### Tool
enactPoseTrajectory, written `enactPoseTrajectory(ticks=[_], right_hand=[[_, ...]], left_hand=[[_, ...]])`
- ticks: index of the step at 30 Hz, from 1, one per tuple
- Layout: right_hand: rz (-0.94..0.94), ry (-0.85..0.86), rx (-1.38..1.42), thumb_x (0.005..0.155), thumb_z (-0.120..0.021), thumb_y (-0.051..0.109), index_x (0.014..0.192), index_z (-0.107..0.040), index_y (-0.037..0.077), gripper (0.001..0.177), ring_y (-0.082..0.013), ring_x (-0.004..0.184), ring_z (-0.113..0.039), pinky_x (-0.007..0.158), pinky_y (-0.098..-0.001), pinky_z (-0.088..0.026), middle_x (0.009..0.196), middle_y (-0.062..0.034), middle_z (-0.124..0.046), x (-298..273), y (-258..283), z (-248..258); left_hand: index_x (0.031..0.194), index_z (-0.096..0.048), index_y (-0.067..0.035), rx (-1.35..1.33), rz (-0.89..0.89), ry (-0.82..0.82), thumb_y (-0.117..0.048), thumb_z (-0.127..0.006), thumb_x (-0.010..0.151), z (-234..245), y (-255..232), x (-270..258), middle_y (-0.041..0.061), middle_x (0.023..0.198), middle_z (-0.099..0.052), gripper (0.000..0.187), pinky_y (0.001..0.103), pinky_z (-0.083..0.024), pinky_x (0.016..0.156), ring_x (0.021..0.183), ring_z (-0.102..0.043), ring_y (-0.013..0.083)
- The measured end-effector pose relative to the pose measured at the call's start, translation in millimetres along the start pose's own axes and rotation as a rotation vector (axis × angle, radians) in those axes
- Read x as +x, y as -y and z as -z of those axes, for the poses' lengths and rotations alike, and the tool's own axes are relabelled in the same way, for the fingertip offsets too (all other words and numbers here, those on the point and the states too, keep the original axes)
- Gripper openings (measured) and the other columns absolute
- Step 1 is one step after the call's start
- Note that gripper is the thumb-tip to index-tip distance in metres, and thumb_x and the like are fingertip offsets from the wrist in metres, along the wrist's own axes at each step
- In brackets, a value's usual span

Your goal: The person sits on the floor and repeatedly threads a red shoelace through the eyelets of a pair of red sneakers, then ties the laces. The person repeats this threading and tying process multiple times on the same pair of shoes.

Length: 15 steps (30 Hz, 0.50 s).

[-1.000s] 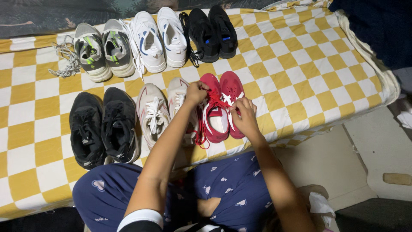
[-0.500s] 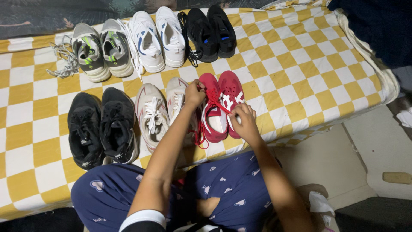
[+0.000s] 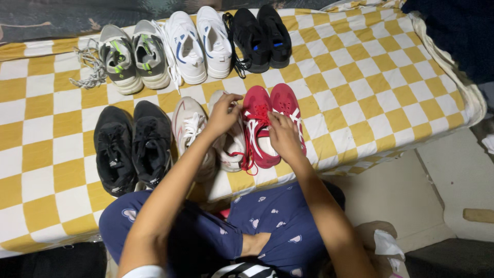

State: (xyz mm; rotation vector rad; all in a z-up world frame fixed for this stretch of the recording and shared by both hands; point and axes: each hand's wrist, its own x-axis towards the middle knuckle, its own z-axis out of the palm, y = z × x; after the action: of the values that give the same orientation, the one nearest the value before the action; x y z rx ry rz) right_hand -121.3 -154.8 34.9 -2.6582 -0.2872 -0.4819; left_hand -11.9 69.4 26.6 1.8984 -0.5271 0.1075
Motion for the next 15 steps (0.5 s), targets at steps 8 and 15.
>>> enactPoseTrajectory(ticks=[8, 15], right_hand=[[-0.269, 0.059, -0.064, 0.087, -0.075, 0.025, 0.113, -0.071, 0.011, 0.031, -0.034, 0.106, -0.065, 0.092, -0.0475, -0.049, 0.111, -0.0131, -0.07, 36.3, 8.3, -19.4], [-0.27, 0.031, 0.088, 0.09, -0.073, 0.016, 0.105, -0.074, 0.007, 0.018, -0.0332, 0.1, -0.067, 0.089, -0.043, -0.053, 0.108, -0.0139, -0.069, 44.0, 6.9, -24.6]], left_hand=[[0.118, -0.07, -0.004, -0.081, 0.082, -0.037, -0.01, -0.062, 0.099, 79.5, -56.6, -75.6, 0.012, 0.11, -0.073, 0.021, 0.032, -0.055, 0.084, 0.095, -0.072, 0.0217], [0.113, -0.073, -0.003, -0.132, 0.136, -0.101, -0.007, -0.059, 0.1, 95.8, -56.7, -122.0, 0.01, 0.095, -0.076, 0.02, 0.027, -0.054, 0.077, 0.085, -0.07, 0.0134]])
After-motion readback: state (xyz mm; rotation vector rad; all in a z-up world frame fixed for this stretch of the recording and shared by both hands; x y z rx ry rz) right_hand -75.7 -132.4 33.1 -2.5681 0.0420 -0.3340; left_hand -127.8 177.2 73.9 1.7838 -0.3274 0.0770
